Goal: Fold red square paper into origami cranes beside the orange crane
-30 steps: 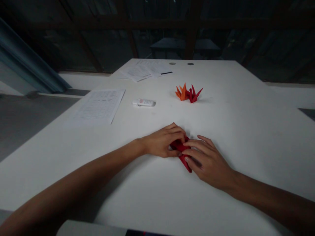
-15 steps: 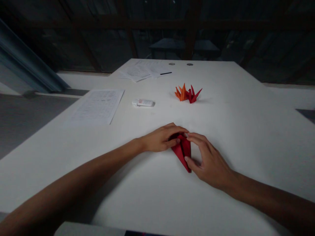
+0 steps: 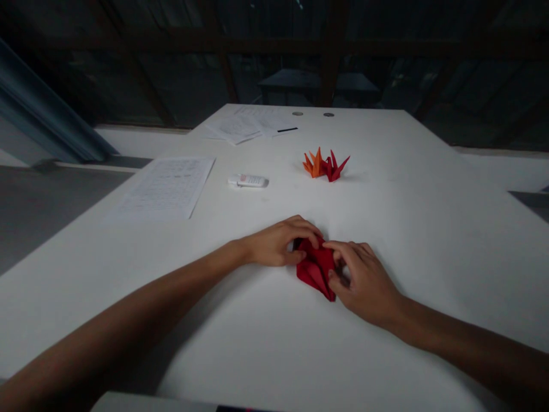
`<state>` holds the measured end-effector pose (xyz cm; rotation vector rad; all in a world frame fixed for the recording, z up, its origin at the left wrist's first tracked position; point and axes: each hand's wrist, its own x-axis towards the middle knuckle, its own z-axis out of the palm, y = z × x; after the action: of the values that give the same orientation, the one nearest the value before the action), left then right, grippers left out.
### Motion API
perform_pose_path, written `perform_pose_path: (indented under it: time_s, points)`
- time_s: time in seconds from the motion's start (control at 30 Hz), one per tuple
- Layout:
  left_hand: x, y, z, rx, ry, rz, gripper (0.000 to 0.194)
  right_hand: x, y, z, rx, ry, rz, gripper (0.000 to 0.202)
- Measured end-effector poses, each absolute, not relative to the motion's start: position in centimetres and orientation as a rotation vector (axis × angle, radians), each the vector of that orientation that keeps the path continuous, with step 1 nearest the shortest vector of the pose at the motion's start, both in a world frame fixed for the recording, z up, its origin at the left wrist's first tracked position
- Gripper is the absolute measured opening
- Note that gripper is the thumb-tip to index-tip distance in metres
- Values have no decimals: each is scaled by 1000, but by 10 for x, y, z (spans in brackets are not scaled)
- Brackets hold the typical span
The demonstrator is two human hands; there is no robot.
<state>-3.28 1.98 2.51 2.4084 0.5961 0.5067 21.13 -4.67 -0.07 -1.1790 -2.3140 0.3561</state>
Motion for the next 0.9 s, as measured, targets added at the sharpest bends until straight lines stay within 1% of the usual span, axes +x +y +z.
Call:
perform_pose_path:
  time_s: [0.1, 0.17, 0.3, 0.4, 0.5, 0.57, 0.77, 0.9]
  points:
    - [-34, 20, 29, 2406, 564, 463, 27, 213, -44, -1, -1200, -2267, 409, 48]
    - [-33, 19, 30, 2414, 570, 430, 27, 214, -42, -1, -1204, -2243, 448, 46]
    - [-31, 17, 29, 2443, 603, 373, 44, 215, -38, 0, -1231, -2157, 577, 38]
    - [-30, 16, 28, 2451, 640, 334, 56, 215, -35, 0, -1243, -2053, 744, 32]
    - [-29, 14, 28, 2448, 665, 328, 61, 215, -33, 1, -1220, -1954, 943, 28]
    - [-29, 13, 30, 2432, 670, 345, 59, 216, -32, 2, -1211, -1918, 1016, 27]
    - [-28, 7, 41, 2420, 687, 356, 37, 215, -30, 0, -1203, -1850, 1085, 25]
    - [-22, -1, 36, 2500, 790, 361, 43, 214, -30, -3, -1193, -1841, 1070, 23]
